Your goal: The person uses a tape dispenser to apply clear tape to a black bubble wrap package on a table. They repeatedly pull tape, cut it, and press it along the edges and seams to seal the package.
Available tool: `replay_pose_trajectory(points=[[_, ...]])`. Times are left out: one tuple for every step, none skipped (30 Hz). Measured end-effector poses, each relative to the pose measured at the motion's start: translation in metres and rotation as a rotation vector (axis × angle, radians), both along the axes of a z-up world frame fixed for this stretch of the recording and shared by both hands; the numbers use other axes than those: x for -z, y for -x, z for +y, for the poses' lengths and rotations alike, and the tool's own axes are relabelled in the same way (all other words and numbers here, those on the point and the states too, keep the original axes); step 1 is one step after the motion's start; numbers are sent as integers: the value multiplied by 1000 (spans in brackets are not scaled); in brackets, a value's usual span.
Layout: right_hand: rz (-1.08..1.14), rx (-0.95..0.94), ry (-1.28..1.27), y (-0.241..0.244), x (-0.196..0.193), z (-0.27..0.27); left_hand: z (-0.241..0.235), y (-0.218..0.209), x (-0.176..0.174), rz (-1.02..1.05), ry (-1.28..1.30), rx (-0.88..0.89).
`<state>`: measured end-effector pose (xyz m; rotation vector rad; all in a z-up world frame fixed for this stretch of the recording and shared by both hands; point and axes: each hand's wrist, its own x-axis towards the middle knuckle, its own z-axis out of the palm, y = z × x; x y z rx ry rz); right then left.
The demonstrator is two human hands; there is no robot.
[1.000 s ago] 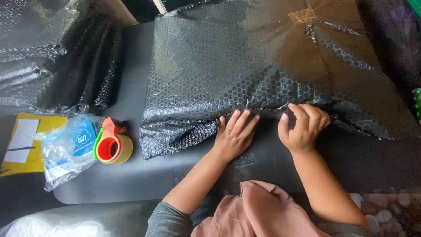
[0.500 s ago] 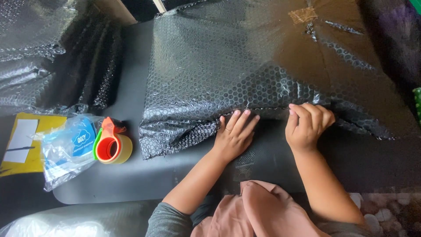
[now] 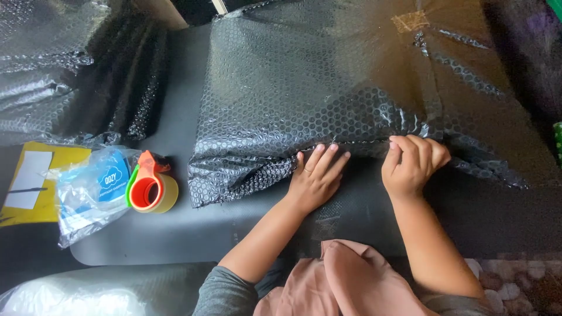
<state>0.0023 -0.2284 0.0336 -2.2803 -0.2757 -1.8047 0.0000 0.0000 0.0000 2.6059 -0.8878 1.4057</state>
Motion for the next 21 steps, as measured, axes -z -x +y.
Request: replay_pose_trajectory(points=[[-11, 1, -13, -1, 3, 0, 0, 0, 1, 5, 3, 9], [-21, 2, -26, -2, 7, -1, 0, -1, 1, 11, 6, 18], [-22, 0, -25, -2, 6, -2, 0, -1, 1, 10, 7, 16], [-48, -32, -39, -2, 5, -3, -1, -1, 1, 10, 7, 14], [-75, -63, -52, -1, 4, -3, -1, -1, 1, 9, 8, 13], [-76, -64, -50, 2, 2, -3, -1, -1, 1, 8, 10, 12], [-111, -29, 0, 6, 0, -3, -1, -1, 1, 10, 15, 14], [-146, 6, 50, 10, -2, -3, -2, -2, 1, 12, 20, 16], [-149, 3, 51, 13, 0, 2, -2, -2, 1, 9, 21, 13], [-152, -49, 93, 17, 1, 8, -1, -2, 0, 4, 24, 13], [-157, -100, 135, 21, 3, 13, -2, -2, 0, -1, 27, 14], [-160, -102, 135, 22, 5, 19, -2, -2, -1, -4, 27, 12], [-123, -169, 161, 22, 6, 25, -2, -1, -3, -1, 30, 19], [-86, -237, 187, 23, 7, 32, -2, -1, -4, 1, 32, 25], [-88, -239, 188, 19, 7, 33, -2, -1, -4, -1, 32, 22], [-69, -231, 180, 14, 7, 34, -2, -1, -4, -1, 33, 24], [-51, -221, 173, 9, 6, 35, -2, -1, -3, -2, 34, 27], [-53, -222, 175, 9, 4, 36, -1, -1, -3, -4, 35, 25], [-28, -205, 168, 9, 2, 36, -1, -1, -3, -1, 36, 31], [-2, -188, 160, 9, 0, 37, -1, 0, -2, 2, 36, 36], [-3, -192, 162, 9, 0, 36, -1, 0, -2, 1, 37, 32]])
